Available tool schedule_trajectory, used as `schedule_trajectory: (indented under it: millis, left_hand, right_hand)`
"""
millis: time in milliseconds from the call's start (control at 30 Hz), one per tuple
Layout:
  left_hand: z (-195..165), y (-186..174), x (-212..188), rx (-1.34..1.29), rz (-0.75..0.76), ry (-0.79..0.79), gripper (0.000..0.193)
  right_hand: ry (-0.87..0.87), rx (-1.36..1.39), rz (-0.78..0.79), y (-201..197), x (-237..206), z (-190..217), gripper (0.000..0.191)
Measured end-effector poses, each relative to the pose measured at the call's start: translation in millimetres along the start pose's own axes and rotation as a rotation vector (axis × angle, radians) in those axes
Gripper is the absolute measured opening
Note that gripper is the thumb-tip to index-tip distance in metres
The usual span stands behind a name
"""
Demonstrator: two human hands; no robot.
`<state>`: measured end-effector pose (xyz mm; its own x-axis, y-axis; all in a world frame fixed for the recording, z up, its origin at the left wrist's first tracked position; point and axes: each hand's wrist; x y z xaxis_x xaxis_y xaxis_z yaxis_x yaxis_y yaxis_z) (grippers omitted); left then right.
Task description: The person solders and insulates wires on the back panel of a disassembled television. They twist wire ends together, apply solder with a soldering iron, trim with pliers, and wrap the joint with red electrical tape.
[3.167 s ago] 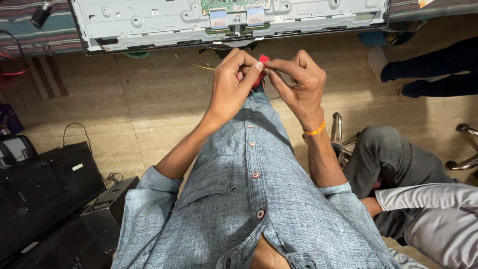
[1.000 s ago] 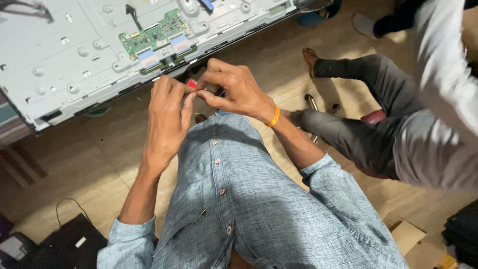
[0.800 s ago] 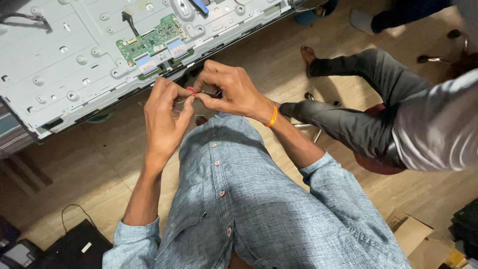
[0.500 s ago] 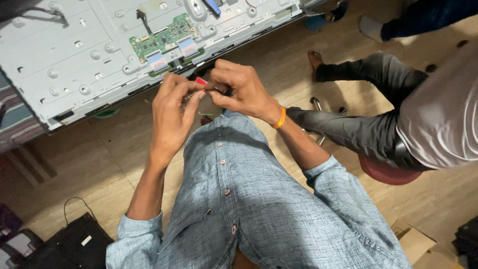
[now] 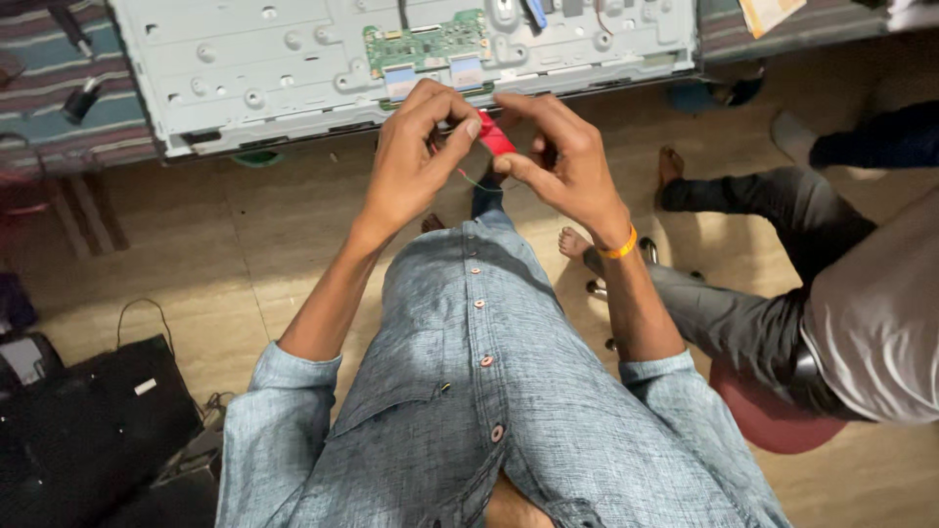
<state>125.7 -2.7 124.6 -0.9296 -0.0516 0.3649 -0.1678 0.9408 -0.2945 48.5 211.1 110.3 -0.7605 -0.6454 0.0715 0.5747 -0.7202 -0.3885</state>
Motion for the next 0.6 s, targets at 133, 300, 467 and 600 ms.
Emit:
schedule_trajectory:
  millis: [133,300,467,600]
  left_hand:
    - [5.3,0.3,-0.5,0.049,-0.099,-0.056,0.011]
    - [6.1,12.5,-6.6,0.140,-0.148,0.115,0.006]
    - [3.2,13.5,-11.7,0.198,-0.105,0.224,0.007]
    - [8.4,13.7,-13.7,0.014,-0.084,-0.011,0.009]
  right_hand:
    - [0.071,0.060,0.067,10.4,-11.1,0.6,0.074]
    - [0.008,0.690,0.221,16.6,-15.6,6.8,0.089]
    - [0.139,1.066,0.071,16.5,-0.2,8.3,0.100]
    - [0.293,1.212,-0.013,17.2,5.8,-9.6,0.071]
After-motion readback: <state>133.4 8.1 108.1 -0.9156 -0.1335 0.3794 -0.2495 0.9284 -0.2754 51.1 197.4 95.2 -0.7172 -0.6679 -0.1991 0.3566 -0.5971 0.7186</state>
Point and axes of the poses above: each hand's wrist, its own x-axis towards the middle knuckle, its own y-axis out of the palm, z = x × y, and after that the axes turned 10 degrees about y, right-handed
